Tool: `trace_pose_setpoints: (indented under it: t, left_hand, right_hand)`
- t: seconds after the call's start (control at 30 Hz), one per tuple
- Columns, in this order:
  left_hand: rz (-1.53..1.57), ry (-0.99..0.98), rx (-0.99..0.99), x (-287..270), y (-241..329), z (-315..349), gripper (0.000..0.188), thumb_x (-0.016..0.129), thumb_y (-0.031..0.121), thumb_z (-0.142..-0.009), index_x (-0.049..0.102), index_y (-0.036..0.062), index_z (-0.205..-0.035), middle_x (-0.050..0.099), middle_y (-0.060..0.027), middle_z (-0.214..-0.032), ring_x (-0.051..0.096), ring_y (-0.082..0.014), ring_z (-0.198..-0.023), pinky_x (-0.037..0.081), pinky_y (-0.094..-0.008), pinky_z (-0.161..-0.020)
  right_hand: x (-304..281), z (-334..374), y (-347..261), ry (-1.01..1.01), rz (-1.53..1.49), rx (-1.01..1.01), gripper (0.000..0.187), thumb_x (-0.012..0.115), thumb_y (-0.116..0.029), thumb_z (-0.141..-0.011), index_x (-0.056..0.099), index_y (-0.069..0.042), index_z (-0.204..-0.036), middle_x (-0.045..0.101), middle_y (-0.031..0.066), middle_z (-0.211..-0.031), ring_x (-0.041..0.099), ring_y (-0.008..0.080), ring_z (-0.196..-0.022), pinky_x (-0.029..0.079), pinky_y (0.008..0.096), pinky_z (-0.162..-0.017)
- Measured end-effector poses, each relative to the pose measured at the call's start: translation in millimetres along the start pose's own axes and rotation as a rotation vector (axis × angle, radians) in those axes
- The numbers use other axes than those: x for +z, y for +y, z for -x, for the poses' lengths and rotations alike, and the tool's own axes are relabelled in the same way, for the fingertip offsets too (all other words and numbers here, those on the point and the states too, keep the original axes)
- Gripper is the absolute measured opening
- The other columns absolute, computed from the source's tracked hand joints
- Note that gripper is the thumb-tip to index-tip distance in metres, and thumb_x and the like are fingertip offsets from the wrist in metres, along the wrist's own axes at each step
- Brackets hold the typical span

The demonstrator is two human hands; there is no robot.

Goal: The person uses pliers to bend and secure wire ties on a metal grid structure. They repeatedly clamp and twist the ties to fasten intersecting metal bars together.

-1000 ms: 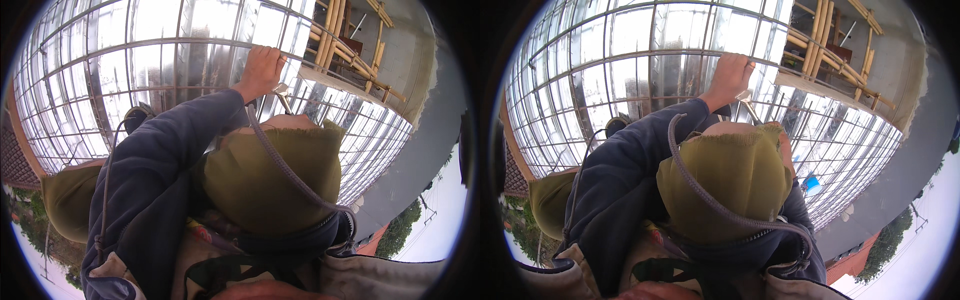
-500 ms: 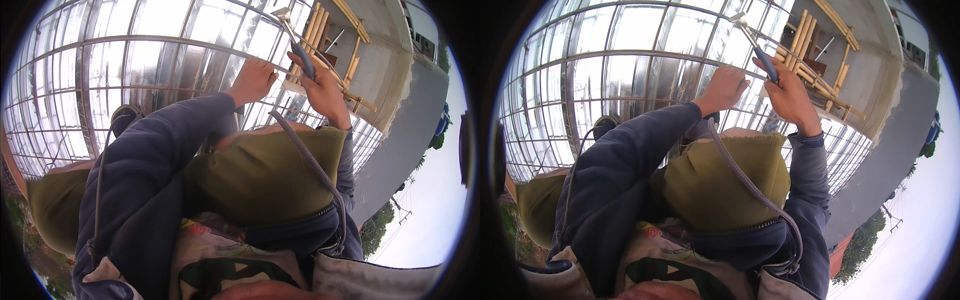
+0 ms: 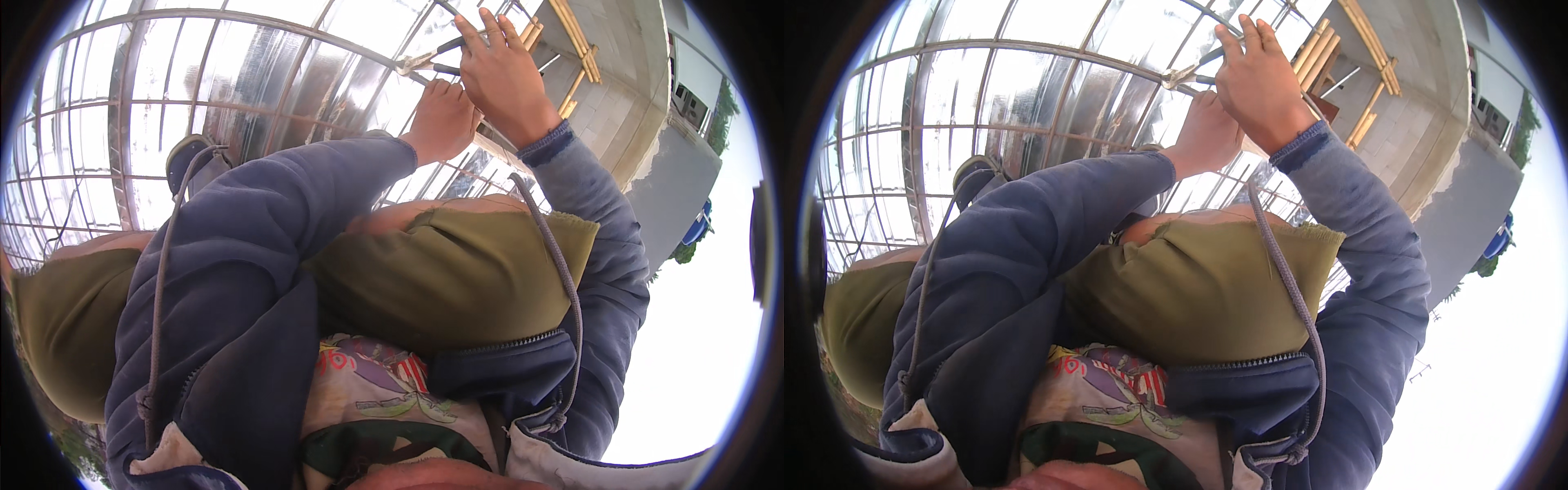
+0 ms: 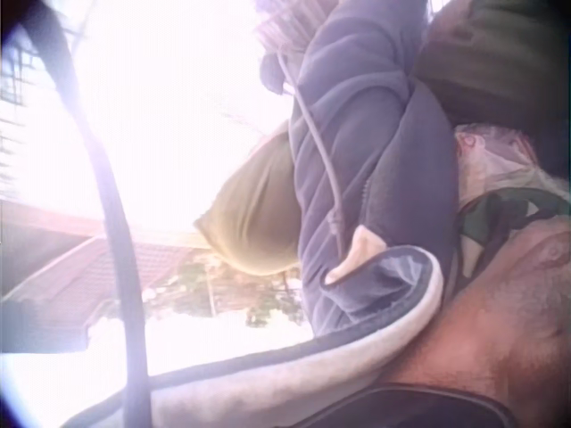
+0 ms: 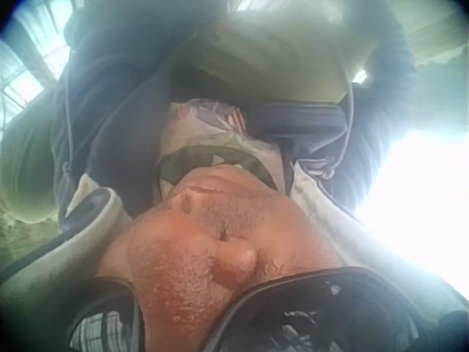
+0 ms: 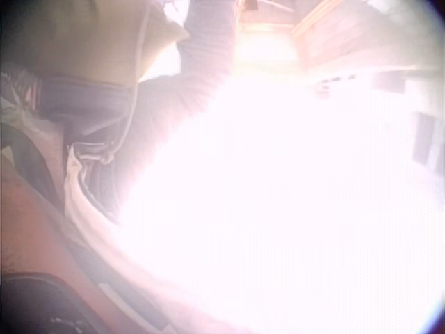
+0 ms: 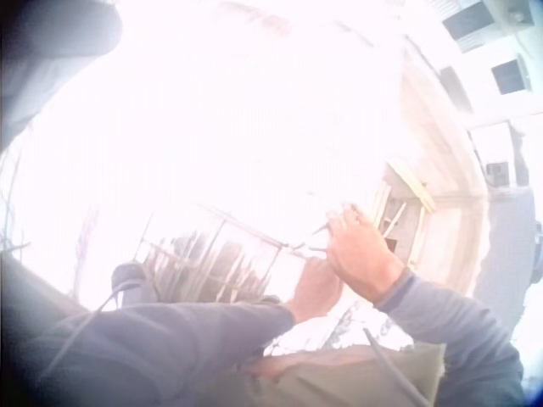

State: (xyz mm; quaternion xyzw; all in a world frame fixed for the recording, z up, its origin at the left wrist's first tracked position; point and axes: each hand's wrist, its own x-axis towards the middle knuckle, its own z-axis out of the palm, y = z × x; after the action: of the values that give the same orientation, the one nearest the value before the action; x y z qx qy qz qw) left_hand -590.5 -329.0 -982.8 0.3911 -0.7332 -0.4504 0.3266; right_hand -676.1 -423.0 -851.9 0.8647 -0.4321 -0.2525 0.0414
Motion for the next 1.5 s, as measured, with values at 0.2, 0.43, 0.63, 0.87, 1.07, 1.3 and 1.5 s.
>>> trace_pose_setpoints:
  t: [0.2, 0.43, 0.63, 0.87, 1.07, 1.3, 1.5]
  left_hand:
    - [0.008, 0.004, -0.013, -6.8, 6.9, -1.9, 0.021, 0.059, 0.021, -0.103, 0.067, 0.0016, -0.099, 0.064, -0.0174, -0.099, 0.058, -0.0354, -0.099, 0.042, -0.0523, -0.1]
    - [0.085, -0.138, -0.064, -22.0, 12.2, 11.9, 0.019, 0.063, 0.014, -0.099, 0.065, 0.0021, -0.113, 0.066, -0.0198, -0.112, 0.059, -0.0394, -0.109, 0.044, -0.0525, -0.095]
    - [0.177, 0.052, 0.132, -49.7, 7.1, 32.3, 0.014, 0.068, 0.012, -0.097, 0.063, 0.0047, -0.107, 0.064, -0.0148, -0.104, 0.058, -0.0363, -0.099, 0.045, -0.05, -0.094]
    - [0.031, -0.084, 0.485, -69.5, -32.1, 34.3, 0.02, 0.076, 0.013, -0.089, 0.064, 0.0122, -0.105, 0.061, -0.0057, -0.113, 0.057, -0.0283, -0.122, 0.044, -0.0475, -0.105]
    - [0.168, 0.062, 0.299, -63.7, -47.1, 10.3, 0.066, 0.09, 0.009, -0.075, 0.049, 0.0111, -0.127, 0.056, -0.0112, -0.126, 0.057, -0.0328, -0.128, 0.045, -0.0523, -0.112]
    - [0.019, -0.081, 0.304, -65.0, -51.8, -8.1, 0.051, 0.081, 0.013, -0.083, 0.057, 0.0097, -0.128, 0.066, -0.0051, -0.102, 0.067, -0.0261, -0.096, 0.052, -0.0391, -0.085]
    - [0.039, -0.366, 0.109, -66.5, -49.8, -39.1, 0.048, 0.075, 0.009, -0.081, 0.061, 0.0073, -0.127, 0.072, -0.0086, -0.083, 0.073, -0.0328, -0.079, 0.055, -0.0433, -0.077]
  right_hand:
    - [-25.9, -23.5, 0.2, -0.239, 0.181, -0.143, 0.02, 0.066, -0.017, -0.094, 0.074, -0.004, -0.108, 0.07, 0.0076, -0.126, 0.064, 0.0333, -0.126, 0.048, 0.0528, -0.115]
    - [-22.8, -24.1, 6.7, -0.316, -0.155, -0.102, 0.026, 0.066, -0.017, -0.096, 0.061, -0.003, -0.118, 0.071, 0.0103, -0.085, 0.073, 0.0345, -0.079, 0.059, 0.0505, -0.071]
    - [-12.3, 4.8, -3.2, -0.549, -0.524, 0.149, 0.038, 0.068, -0.034, -0.104, 0.067, 0.004, -0.095, 0.073, 0.0236, -0.082, 0.073, 0.0428, -0.08, 0.058, 0.0523, -0.072]
    - [14.1, 32.7, -6.9, -0.449, -0.558, 0.286, 0.045, 0.066, -0.044, -0.104, 0.071, 0.0, -0.105, 0.076, 0.0197, -0.084, 0.076, 0.04, -0.082, 0.061, 0.0485, -0.074]
    - [1.7, 32.4, -9.3, -0.568, -0.799, 0.379, 0.046, 0.064, -0.042, -0.106, 0.072, 0.003, -0.106, 0.073, 0.0236, -0.084, 0.071, 0.0432, -0.082, 0.056, 0.0523, -0.077]
    - [-22.7, 11.6, 1.3, -0.924, -1.197, 0.597, 0.05, 0.064, -0.042, -0.108, 0.069, 0.007, -0.103, 0.068, 0.0149, -0.08, 0.066, 0.0279, -0.063, 0.056, 0.0423, -0.065]
    - [-42.4, 6.9, 0.7, -0.809, -0.628, 0.406, 0.081, 0.089, -0.055, -0.081, 0.06, 0.002, -0.13, 0.071, 0.0142, -0.095, 0.075, 0.0293, -0.095, 0.06, 0.045, -0.086]
